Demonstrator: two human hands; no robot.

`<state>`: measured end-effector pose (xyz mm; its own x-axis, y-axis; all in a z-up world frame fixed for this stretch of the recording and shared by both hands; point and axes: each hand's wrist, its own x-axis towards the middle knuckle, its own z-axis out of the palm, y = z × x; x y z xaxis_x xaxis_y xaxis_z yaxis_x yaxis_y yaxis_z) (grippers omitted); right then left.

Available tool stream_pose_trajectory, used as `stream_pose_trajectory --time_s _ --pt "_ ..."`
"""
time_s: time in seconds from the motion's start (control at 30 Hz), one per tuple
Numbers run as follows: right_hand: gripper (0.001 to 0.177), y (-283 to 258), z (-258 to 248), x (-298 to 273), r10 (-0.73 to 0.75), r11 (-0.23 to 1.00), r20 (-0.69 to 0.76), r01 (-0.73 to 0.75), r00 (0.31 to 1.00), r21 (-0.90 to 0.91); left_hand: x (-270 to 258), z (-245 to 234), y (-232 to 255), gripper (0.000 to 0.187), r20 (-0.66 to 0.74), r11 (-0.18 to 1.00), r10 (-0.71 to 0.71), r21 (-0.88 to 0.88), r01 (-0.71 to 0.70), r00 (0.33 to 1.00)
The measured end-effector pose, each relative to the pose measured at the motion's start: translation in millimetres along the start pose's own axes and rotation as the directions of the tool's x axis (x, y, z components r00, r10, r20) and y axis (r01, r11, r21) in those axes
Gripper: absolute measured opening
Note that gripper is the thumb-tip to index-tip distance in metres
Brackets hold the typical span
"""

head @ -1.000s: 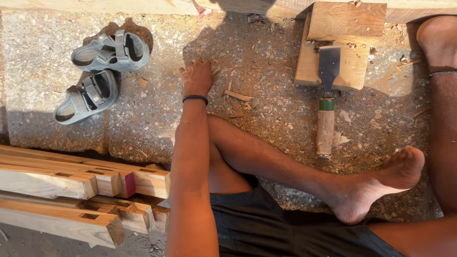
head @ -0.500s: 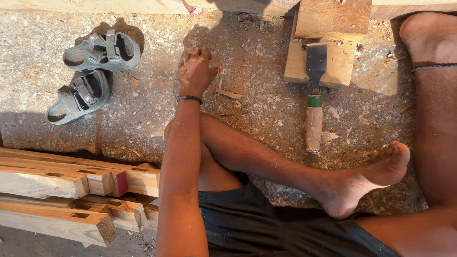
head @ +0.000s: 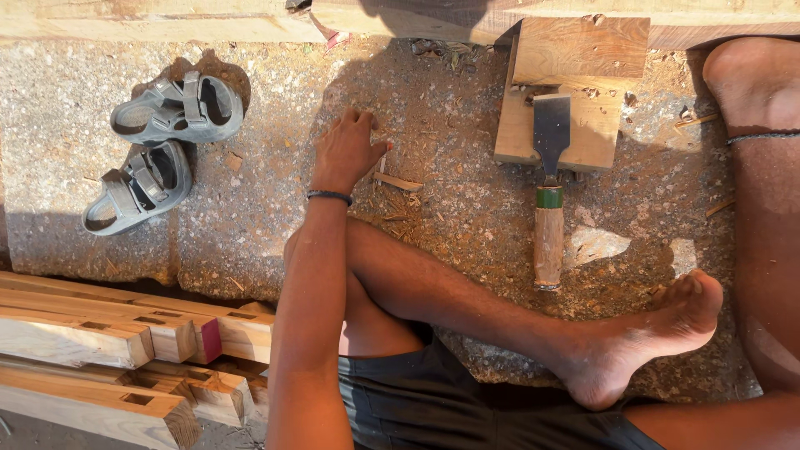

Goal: The person uses a handheld chisel to carve and shape a piece of wood while sitting on the ground.

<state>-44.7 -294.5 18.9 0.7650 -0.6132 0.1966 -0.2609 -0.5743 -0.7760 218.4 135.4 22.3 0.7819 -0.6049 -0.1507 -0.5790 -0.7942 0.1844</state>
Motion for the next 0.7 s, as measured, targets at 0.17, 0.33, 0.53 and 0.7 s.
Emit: stream_pose_trajectory --time_s 0.17,0.33,0.53,0.7 --pt "0.022 10 8 -9 0.026 1.000 0.044 -0.026 0.999 0.003 -7 6 1 0.043 0.022 0.999 0.025 -0.033 -0.025 0.999" --pt "0.021 11 0 2 -0.001 1.000 0.019 0.001 1.000 0.003 -3 5 7 0.045 0.069 0.999 0.029 -0.027 -0.027 0.997" --pt "0.020 11 -12 0 -0.007 0.999 -0.001 0.007 1.000 -0.034 1 7 5 0.045 0.106 0.999 0.022 -0.025 -0.020 0.994" --pt "0.019 5 12 -11 -0.007 1.000 0.024 0.007 1.000 0.006 -1 10 4 0.046 0.025 0.993 0.113 -0.041 -0.112 0.993"
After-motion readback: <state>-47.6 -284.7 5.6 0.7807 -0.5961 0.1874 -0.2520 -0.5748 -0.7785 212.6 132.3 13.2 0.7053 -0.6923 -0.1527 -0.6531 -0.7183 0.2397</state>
